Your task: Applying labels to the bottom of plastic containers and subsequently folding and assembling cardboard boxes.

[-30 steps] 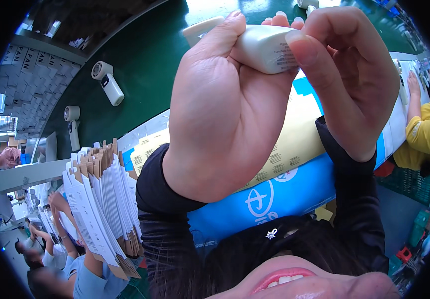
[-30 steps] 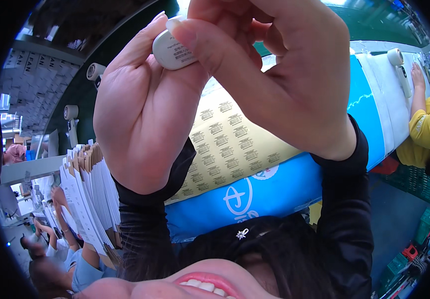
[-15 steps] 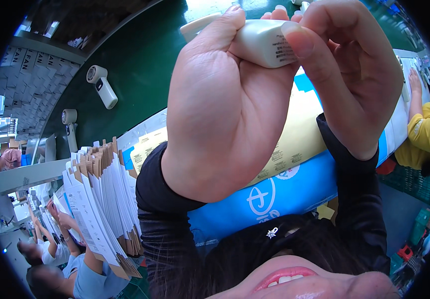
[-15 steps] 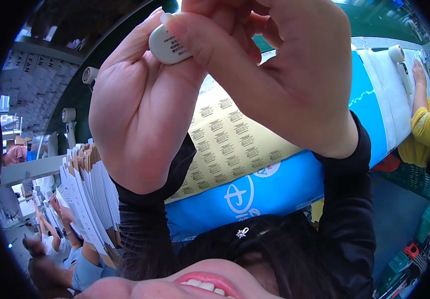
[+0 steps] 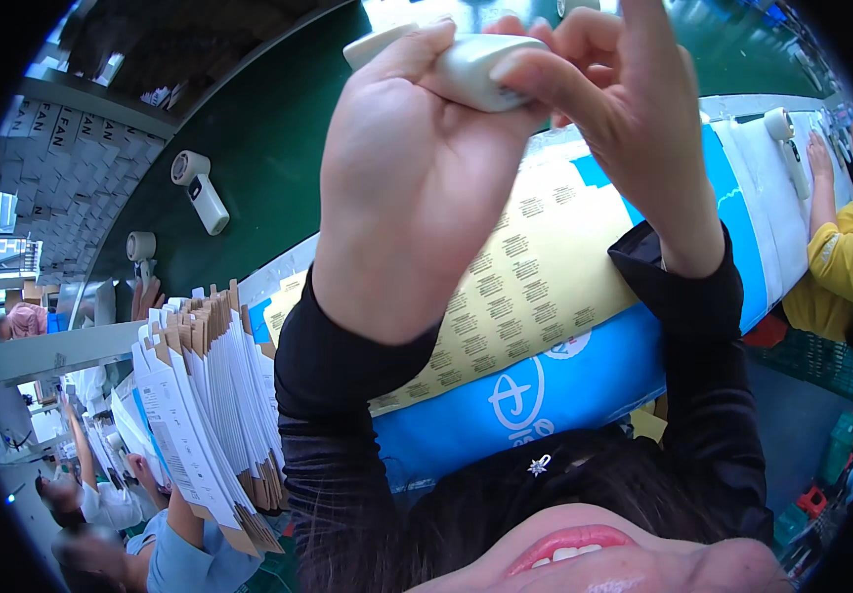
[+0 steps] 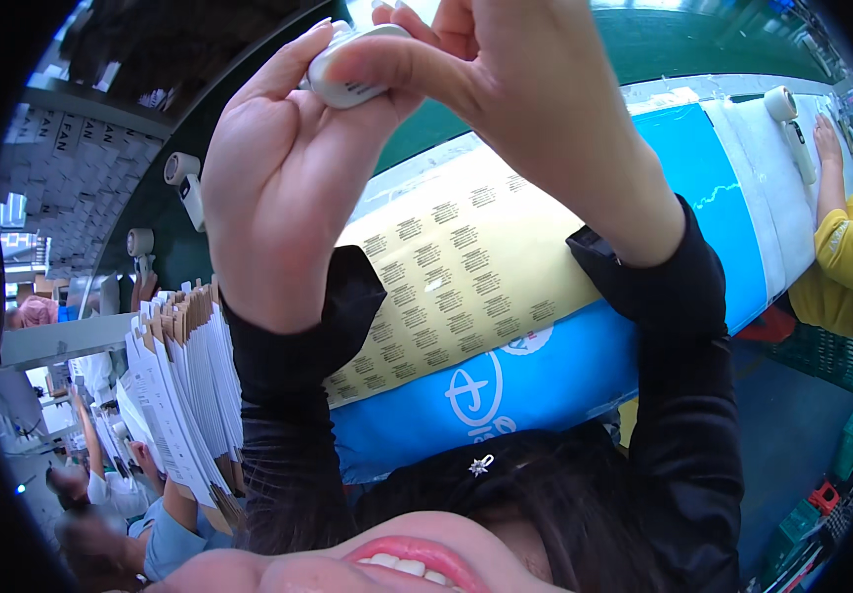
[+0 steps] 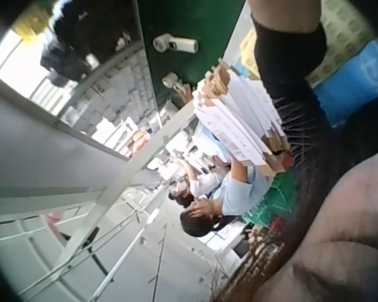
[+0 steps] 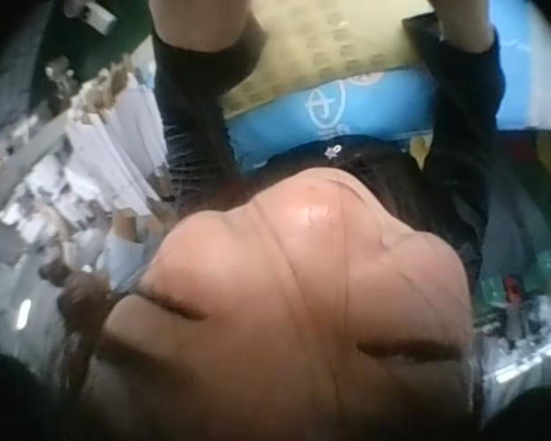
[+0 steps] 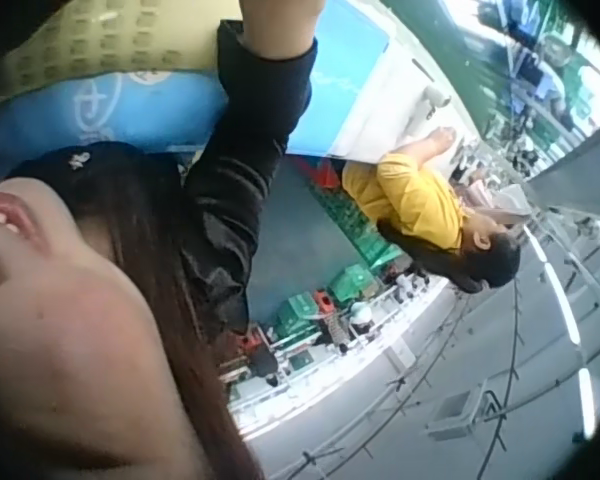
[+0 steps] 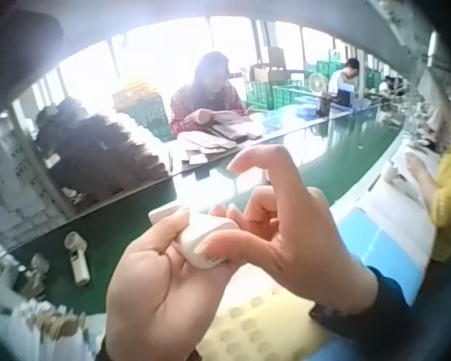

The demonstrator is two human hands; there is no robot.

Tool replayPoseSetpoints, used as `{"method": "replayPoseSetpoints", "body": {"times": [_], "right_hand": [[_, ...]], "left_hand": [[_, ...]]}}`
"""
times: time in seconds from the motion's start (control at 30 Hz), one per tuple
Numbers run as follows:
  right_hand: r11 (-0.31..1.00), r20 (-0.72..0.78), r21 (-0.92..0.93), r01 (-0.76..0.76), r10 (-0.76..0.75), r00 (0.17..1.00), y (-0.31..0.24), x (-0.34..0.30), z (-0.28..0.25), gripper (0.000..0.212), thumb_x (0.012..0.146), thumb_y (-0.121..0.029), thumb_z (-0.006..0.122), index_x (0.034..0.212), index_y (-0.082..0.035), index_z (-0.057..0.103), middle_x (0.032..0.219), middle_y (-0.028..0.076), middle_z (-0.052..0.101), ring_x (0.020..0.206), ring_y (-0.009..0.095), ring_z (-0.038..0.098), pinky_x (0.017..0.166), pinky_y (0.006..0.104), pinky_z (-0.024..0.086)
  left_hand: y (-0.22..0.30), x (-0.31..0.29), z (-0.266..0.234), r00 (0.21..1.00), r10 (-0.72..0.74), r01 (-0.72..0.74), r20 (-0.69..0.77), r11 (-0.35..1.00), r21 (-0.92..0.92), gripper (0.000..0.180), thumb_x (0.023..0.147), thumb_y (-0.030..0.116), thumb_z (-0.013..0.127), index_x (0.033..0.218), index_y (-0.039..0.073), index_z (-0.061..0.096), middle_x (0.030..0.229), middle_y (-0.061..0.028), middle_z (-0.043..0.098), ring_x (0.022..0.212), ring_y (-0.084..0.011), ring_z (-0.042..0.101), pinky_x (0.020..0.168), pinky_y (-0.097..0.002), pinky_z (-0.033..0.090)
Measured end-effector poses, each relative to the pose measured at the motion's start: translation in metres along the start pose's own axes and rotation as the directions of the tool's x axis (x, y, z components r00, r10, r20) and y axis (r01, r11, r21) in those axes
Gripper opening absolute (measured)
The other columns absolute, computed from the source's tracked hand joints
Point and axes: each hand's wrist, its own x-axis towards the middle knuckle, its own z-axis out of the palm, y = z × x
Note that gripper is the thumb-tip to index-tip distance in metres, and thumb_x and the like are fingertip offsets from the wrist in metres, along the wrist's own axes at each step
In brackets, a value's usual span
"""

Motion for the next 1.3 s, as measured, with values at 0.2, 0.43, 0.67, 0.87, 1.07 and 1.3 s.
{"method": "replayPoseSetpoints", "body": {"times": [0.2, 0.43, 0.67, 0.87, 1.07, 1.3], "right_hand": [[0.871, -0.191, -0.486, 0.079, -0.194, 0.962, 0.106, 0.045, -0.001, 0.042, 0.085, -0.015, 0.064, 0.12, -0.006, 0.043, 0.095, 0.012, 0.059, 0.079, 0.022, 0.058, 0.075, 0.0297, 0.047], [0.393, -0.201, -0.904, -0.17, -0.039, 0.979, 0.212, 0.03, 0.009, 0.062, 0.083, -0.025, 0.064, 0.132, -0.009, 0.03, 0.099, 0.017, 0.063, 0.091, 0.026, 0.062, 0.073, 0.0331, 0.051], [0.654, -0.277, -0.695, -0.299, 0.14, 0.951, 0.21, 0.046, -0.004, 0.052, 0.081, -0.025, 0.065, 0.128, -0.016, 0.045, 0.091, 0.013, 0.067, 0.078, 0.025, 0.065, 0.077, 0.036, 0.051], [0.657, -0.252, -0.747, 0.099, -0.418, 0.873, 0.131, 0.048, -0.012, 0.038, 0.078, -0.018, 0.068, 0.115, -0.016, 0.058, 0.087, 0.007, 0.069, 0.07, 0.023, 0.067, 0.08, 0.0345, 0.05], [0.553, 0.025, -0.608, 0.569, -0.703, 0.71, 0.032, 0.014, 0.004, 0.034, 0.075, -0.013, 0.073, 0.106, -0.018, 0.061, 0.096, 0.003, 0.068, 0.087, 0.021, 0.066, 0.087, 0.0321, 0.049], [0.75, 0.063, -0.41, 0.519, -0.545, 0.836, 0.02, -0.044, -0.037, 0.029, 0.079, -0.024, 0.071, 0.104, -0.016, 0.059, 0.126, 0.002, 0.052, 0.118, 0.022, 0.048, 0.098, 0.0363, 0.041]], "left_hand": [[0.035, 0.103, -0.06, 0.984, 0.174, -0.178, 0.035, 0.973, 0.151, 0.045, 0.093, 0.007, 0.046, 0.126, -0.014, 0.024, 0.117, -0.023, 0.041, 0.111, -0.029, 0.047, 0.097, -0.043, 0.04], [0.074, 0.17, -0.169, 0.876, 0.482, -0.126, 0.032, 0.163, 0.979, 0.031, 0.089, 0.013, 0.055, 0.114, -0.006, 0.051, 0.1, -0.0202, 0.058, 0.089, -0.0278, 0.059, 0.082, -0.0357, 0.047], [0.062, 0.17, -0.165, 0.561, 0.665, 0.089, 0.493, -0.641, 0.762, 0.036, 0.092, 0.018, 0.052, 0.118, -0.004, 0.045, 0.101, -0.0184, 0.054, 0.09, -0.0266, 0.057, 0.081, -0.036, 0.047], [0.025, 0.139, -0.102, 0.964, -0.004, -0.183, 0.264, 0.711, 0.679, 0.042, 0.094, 0.024, 0.051, 0.122, -0.004, 0.036, 0.107, -0.0187, 0.049, 0.097, -0.0248, 0.054, 0.084, -0.0356, 0.047], [0.012, 0.073, -0.039, 0.87, -0.055, -0.114, 0.49, 0.944, 0.308, 0.036, 0.094, 0.024, 0.049, 0.116, -0.003, 0.04, 0.101, -0.0167, 0.052, 0.094, -0.0231, 0.056, 0.084, -0.0339, 0.049], [0.02, 0.033, -0.038, 0.922, 0.165, -0.297, 0.351, 0.882, 0.365, 0.033, 0.093, 0.026, 0.049, 0.11, -0.001, 0.045, 0.091, -0.0119, 0.056, 0.085, -0.0199, 0.06, 0.083, -0.0336, 0.051]]}}
